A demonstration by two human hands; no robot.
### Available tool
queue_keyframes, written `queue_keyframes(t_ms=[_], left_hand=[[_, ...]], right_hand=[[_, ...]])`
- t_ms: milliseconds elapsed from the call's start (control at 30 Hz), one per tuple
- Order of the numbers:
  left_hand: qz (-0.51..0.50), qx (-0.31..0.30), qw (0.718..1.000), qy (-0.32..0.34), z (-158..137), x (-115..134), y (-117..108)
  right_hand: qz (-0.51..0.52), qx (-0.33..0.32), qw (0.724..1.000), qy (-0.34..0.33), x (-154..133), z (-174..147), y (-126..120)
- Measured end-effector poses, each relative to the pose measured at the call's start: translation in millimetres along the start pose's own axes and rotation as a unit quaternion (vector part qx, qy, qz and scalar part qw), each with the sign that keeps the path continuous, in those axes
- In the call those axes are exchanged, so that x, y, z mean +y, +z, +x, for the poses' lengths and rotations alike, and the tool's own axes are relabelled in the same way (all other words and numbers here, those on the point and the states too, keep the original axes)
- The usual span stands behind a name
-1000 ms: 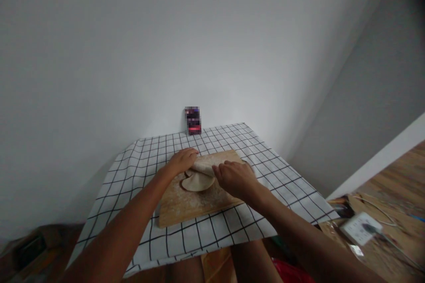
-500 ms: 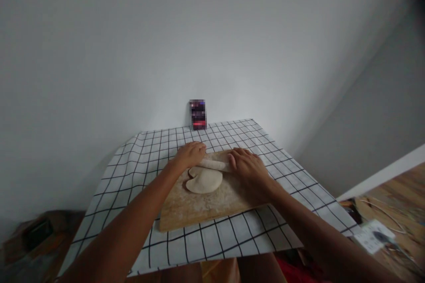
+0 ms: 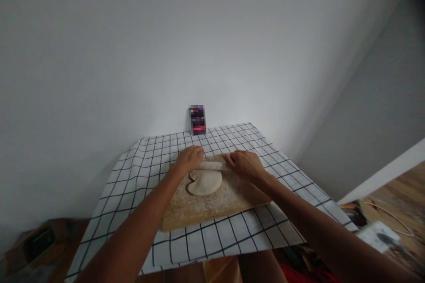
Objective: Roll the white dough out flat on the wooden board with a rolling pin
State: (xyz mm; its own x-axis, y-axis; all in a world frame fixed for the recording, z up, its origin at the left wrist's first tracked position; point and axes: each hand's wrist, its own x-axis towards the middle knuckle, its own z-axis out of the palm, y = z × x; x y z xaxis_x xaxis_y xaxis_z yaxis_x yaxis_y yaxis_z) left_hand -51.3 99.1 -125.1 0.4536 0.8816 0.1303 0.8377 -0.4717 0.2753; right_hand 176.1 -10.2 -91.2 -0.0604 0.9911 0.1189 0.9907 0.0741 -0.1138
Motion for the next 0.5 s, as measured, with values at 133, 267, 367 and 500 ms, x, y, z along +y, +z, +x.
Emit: queue_keyframes(t_ms=[133, 267, 367, 500], left_hand=[[-0.01, 0.001, 1.0, 0.01, -7, -3, 0], [-0.021, -0.013, 0.999, 0.025, -11, -6, -3], [-0.022, -0.019, 0.999, 0.031, -12, -7, -5], [-0.014, -0.023, 0.999, 0.035, -10, -6, -4]], right_hand=[[-0.008, -0.024, 1.0, 0.001, -12, -16, -14], [-0.012, -0.016, 0.999, -0.025, -26, -34, -27], [-0.019, -0.005, 1.0, -0.009, -33, -46, -26], [-0.018, 0.004, 1.0, -0.001, -35, -53, -15]])
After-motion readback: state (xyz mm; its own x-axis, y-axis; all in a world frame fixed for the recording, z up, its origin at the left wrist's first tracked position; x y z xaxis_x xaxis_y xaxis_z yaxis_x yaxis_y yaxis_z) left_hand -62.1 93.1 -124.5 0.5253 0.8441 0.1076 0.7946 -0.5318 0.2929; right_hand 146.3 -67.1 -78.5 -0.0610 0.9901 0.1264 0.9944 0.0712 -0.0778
